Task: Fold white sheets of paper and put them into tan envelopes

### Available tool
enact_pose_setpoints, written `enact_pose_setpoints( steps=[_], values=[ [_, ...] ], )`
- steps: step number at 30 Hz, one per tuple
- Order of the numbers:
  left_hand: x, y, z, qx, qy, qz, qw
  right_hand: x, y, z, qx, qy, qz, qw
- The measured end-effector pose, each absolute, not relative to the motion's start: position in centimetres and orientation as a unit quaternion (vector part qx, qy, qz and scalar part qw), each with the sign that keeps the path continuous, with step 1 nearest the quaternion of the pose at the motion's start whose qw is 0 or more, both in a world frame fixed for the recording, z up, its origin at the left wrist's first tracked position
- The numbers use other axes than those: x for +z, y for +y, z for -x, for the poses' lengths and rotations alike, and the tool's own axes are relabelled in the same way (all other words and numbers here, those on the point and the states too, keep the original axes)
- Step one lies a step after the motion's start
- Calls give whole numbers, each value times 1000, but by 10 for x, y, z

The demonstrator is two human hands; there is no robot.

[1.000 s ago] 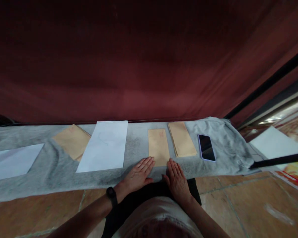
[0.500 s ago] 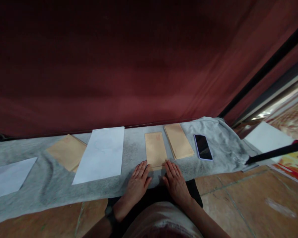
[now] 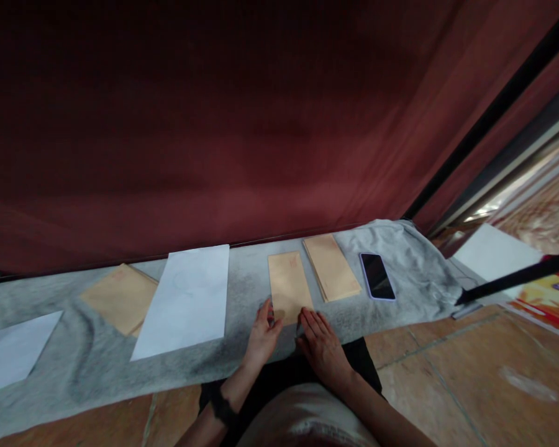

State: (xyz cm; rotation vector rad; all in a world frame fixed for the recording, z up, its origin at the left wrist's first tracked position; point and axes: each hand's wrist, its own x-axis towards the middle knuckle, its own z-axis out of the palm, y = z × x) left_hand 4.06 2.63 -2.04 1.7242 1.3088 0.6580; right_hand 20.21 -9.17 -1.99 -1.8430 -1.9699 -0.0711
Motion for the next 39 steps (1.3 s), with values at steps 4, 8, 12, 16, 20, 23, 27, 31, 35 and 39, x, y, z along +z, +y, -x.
enact_pose_setpoints(
  steps=[4,8,12,16,20,23,27,31,35,39],
  values=[
    [-15,6,-48,237,478,-808,251,-19,-92,-202,-25,-712,667,216],
    [-19,-13,-51,167,379,-907,79,-19,-93,-202,-28,-715,665,211],
    [-27,-11,-47,133,316,-939,16,-22,-94,-203,-29,-721,658,213],
    [-22,-2,-46,126,277,-952,14,-25,-95,-204,-27,-724,655,216],
    [-11,5,-53,115,253,-960,14,-25,-94,-206,-27,-728,647,225],
    [-7,12,-60,107,247,-963,17,-25,-94,-207,-21,-728,645,231],
    [-6,20,-67,93,247,-964,38,-28,-94,-209,-10,-730,641,236],
    [-6,29,-75,69,254,-963,61,-29,-94,-211,1,-730,642,234],
    [-7,42,-86,65,252,-963,70,-27,-96,-211,10,-737,635,232],
    [-7,55,-99,70,258,-961,66,-29,-97,-211,2,-731,643,230]
  ],
)
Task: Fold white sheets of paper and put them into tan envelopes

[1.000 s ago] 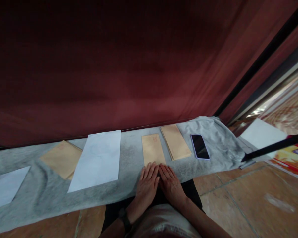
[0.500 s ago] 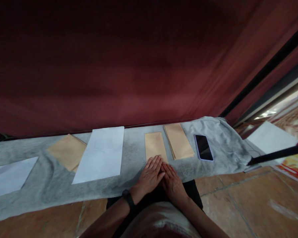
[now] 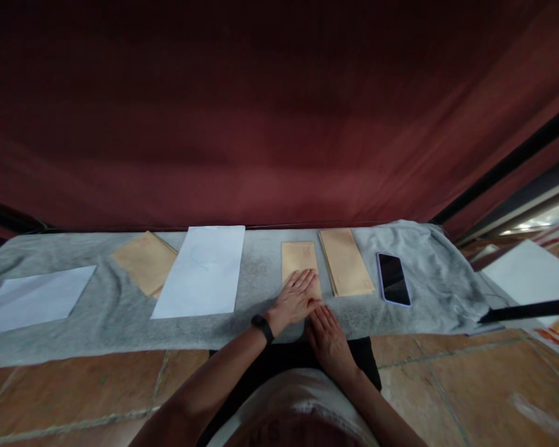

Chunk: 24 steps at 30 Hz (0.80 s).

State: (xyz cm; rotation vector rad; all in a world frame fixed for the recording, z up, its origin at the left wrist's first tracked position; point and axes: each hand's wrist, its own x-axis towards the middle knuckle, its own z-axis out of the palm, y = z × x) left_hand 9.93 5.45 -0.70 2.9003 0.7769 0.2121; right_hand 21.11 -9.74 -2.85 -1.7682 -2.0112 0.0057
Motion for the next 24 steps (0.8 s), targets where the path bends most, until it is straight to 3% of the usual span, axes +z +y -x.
enact_pose_setpoints(
  steps=[24],
  values=[
    [-11,86,-134,39,287,-956,46,-27,-97,-215,3,-745,633,213]
  ],
)
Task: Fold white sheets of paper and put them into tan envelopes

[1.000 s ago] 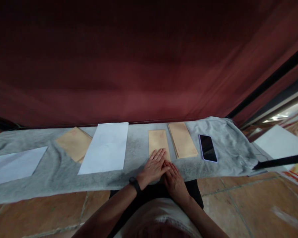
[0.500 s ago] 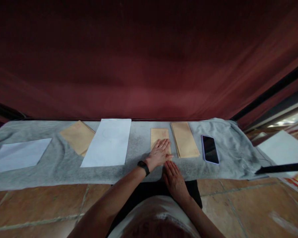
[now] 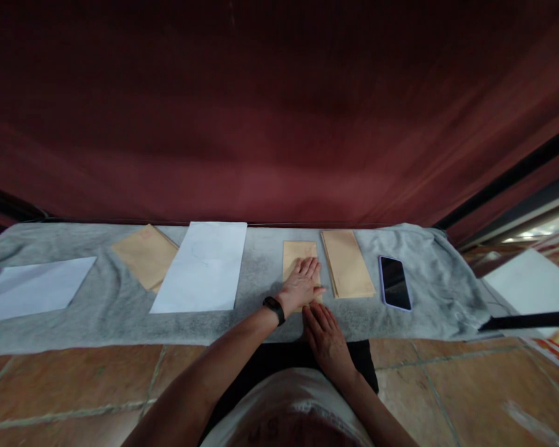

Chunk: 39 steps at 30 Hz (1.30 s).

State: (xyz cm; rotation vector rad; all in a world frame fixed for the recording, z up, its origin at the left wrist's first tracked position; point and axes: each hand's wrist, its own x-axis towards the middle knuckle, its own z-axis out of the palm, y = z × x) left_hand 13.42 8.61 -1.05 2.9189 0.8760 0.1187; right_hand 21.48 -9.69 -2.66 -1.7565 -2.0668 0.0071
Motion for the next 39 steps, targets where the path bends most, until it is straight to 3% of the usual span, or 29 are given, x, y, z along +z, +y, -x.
enact_pose_setpoints(
  steps=[15,26,32,39],
  values=[
    [-15,69,-116,87,313,-944,54,-21,-97,-213,1,-735,641,222],
    [-28,20,-53,199,487,-848,68,-19,-95,-211,-5,-726,645,237],
    [-18,16,-58,246,514,-797,199,-17,-91,-209,-19,-721,653,231],
    [-14,43,-61,332,563,-569,499,-10,-81,-205,-21,-701,678,218]
  ],
)
